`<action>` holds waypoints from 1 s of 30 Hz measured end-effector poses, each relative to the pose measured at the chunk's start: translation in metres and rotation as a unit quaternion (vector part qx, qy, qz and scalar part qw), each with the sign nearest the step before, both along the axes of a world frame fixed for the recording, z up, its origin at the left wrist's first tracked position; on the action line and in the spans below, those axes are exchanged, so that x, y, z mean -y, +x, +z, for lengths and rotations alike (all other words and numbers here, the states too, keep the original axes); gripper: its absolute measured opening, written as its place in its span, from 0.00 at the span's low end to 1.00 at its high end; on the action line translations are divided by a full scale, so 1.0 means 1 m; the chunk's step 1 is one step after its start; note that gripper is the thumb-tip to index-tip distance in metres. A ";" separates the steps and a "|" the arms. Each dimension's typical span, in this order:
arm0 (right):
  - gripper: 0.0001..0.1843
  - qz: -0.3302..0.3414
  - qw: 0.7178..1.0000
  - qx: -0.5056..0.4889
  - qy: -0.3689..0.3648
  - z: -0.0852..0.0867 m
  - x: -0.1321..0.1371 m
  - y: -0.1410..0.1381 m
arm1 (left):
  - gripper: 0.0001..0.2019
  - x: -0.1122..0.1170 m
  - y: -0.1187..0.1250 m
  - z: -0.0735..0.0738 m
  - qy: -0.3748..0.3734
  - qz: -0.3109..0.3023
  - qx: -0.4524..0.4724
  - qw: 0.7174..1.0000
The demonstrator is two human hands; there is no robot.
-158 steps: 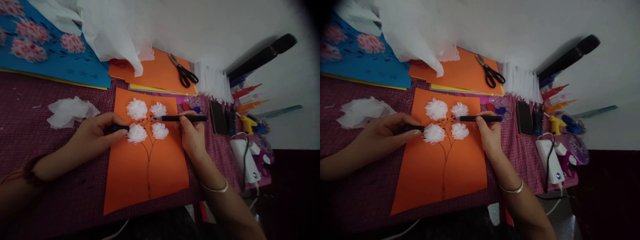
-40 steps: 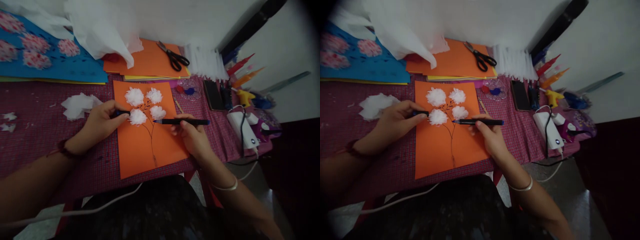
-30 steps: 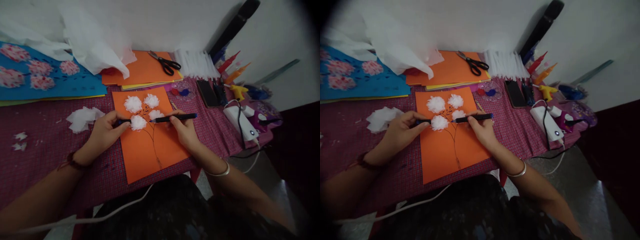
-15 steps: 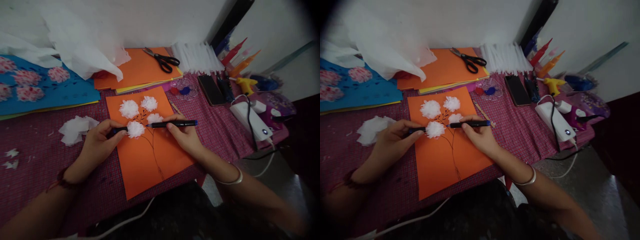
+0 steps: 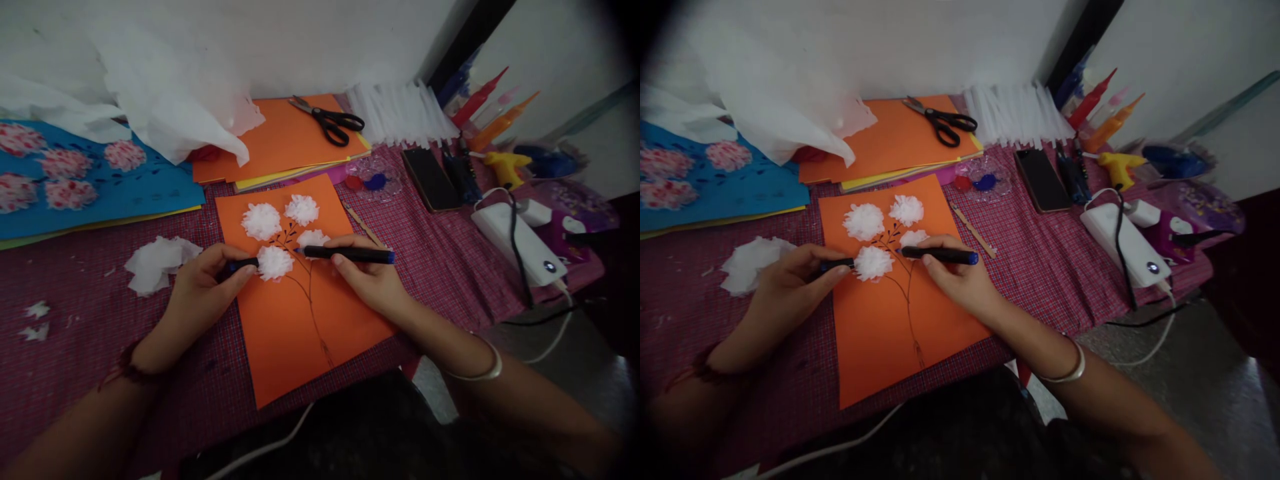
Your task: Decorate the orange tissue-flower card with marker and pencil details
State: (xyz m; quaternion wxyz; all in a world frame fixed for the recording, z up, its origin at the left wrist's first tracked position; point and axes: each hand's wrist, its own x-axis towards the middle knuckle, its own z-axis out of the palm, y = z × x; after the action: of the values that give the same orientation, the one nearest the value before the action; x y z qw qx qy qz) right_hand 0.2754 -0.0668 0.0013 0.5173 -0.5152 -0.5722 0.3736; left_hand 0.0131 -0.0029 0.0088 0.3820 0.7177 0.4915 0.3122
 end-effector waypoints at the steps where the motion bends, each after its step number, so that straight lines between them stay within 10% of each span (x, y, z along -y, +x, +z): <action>1: 0.06 0.001 1.000 0.001 -0.002 0.000 0.000 0.000 | 0.07 0.000 0.000 0.000 -0.001 -0.001 0.000 1.000; 30: 0.05 -0.034 0.999 0.001 -0.011 0.001 0.006 0.003 | 0.07 0.002 0.004 0.007 -0.014 0.003 -0.003 1.000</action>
State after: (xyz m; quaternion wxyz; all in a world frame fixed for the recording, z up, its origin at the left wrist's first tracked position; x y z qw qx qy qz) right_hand 0.2787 -0.0728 0.0021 0.5232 -0.5404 -0.5509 0.3616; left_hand 0.0169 -0.0044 0.0160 0.3897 0.7116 0.4993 0.3039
